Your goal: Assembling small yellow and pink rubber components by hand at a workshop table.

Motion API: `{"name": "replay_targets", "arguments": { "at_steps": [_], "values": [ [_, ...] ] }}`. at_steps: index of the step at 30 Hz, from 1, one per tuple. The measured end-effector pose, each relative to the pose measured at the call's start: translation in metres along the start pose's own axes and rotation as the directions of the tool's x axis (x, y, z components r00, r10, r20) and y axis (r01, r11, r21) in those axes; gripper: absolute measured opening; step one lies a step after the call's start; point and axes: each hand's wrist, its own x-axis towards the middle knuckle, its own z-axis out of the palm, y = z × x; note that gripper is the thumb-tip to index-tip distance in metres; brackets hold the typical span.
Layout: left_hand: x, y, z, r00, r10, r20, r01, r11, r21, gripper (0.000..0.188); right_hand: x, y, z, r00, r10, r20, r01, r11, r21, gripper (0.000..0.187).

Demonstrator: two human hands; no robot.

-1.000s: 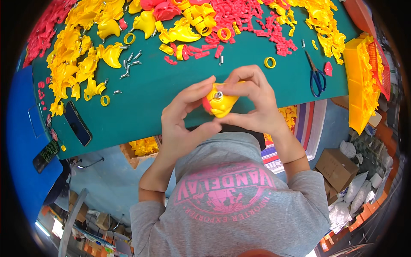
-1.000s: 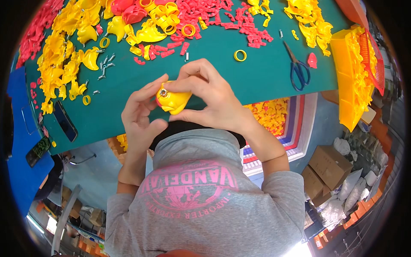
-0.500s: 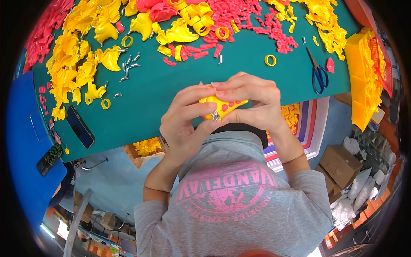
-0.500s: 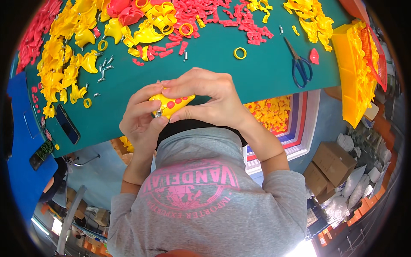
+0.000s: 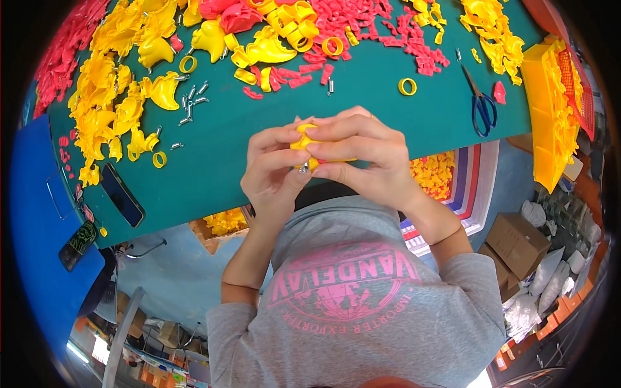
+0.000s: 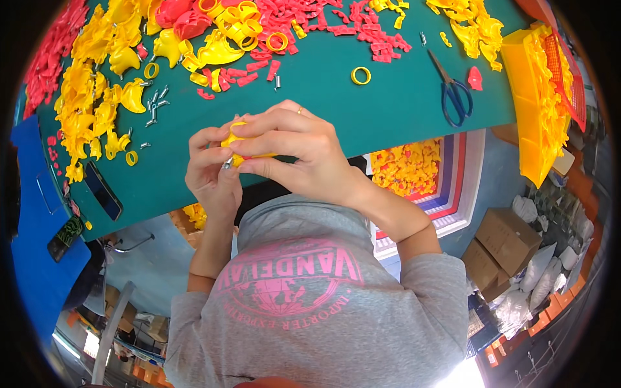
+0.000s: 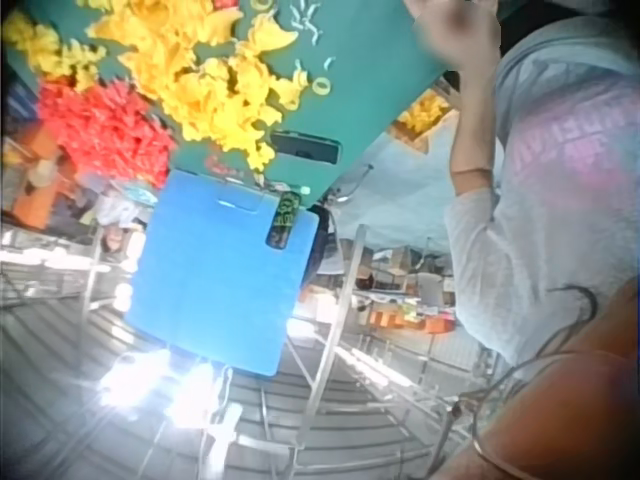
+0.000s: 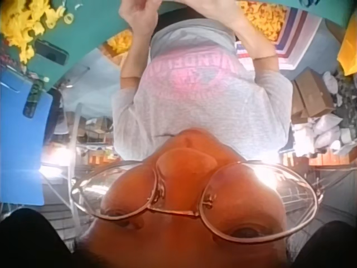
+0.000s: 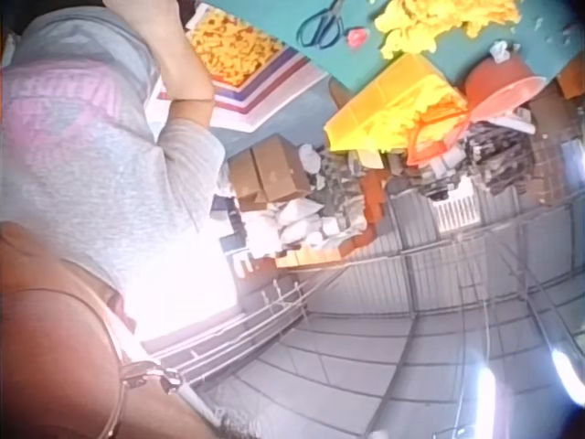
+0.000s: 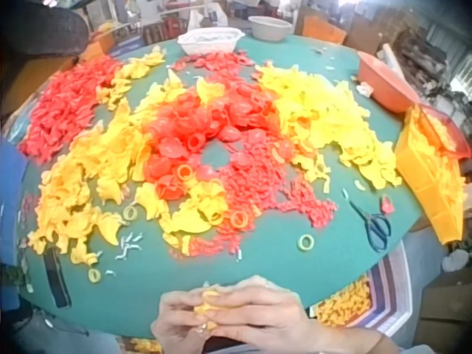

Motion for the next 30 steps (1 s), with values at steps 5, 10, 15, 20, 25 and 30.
{"name": "replay_targets", "arguments": {
  "at_steps": [5, 10, 15, 20, 25, 30],
  "values": [
    [0.000, -0.001, 0.005, 0.998, -0.032, -0.059, 0.030, 0.999, -0.030, 0.015, -0.003, -0.001, 0.006, 0.995, -0.029, -0.092, 0.020, 0.995, -0.102, 0.023],
    [0.003, 0.006, -0.006, 0.999, 0.014, -0.049, -0.015, 1.000, -0.005, 0.023, 0.011, -0.005, 0.004, 0.993, 0.116, 0.014, -0.117, 0.987, 0.112, 0.037],
    [0.008, 0.006, -0.007, 0.998, -0.059, -0.006, 0.058, 0.991, -0.124, 0.055, 0.001, 0.007, 0.005, 0.974, 0.224, 0.038, -0.224, 0.918, 0.328, 0.049],
    [0.026, 0.022, -0.038, 0.981, -0.132, -0.141, 0.181, 0.884, 0.432, 0.036, 0.003, 0.014, -0.008, 0.826, 0.552, 0.116, -0.351, 0.342, 0.872, 0.074],
    [0.076, 0.027, -0.096, 0.966, 0.141, -0.214, 0.158, 0.330, 0.931, 0.009, -0.005, 0.033, -0.028, 0.873, 0.479, 0.096, -0.398, 0.584, 0.707, 0.078],
    [0.125, 0.013, -0.115, 0.992, 0.098, 0.080, -0.068, -0.118, 0.991, 0.018, 0.000, 0.026, -0.035, 0.828, 0.560, 0.001, -0.393, 0.580, 0.713, 0.072]
  ]
}}
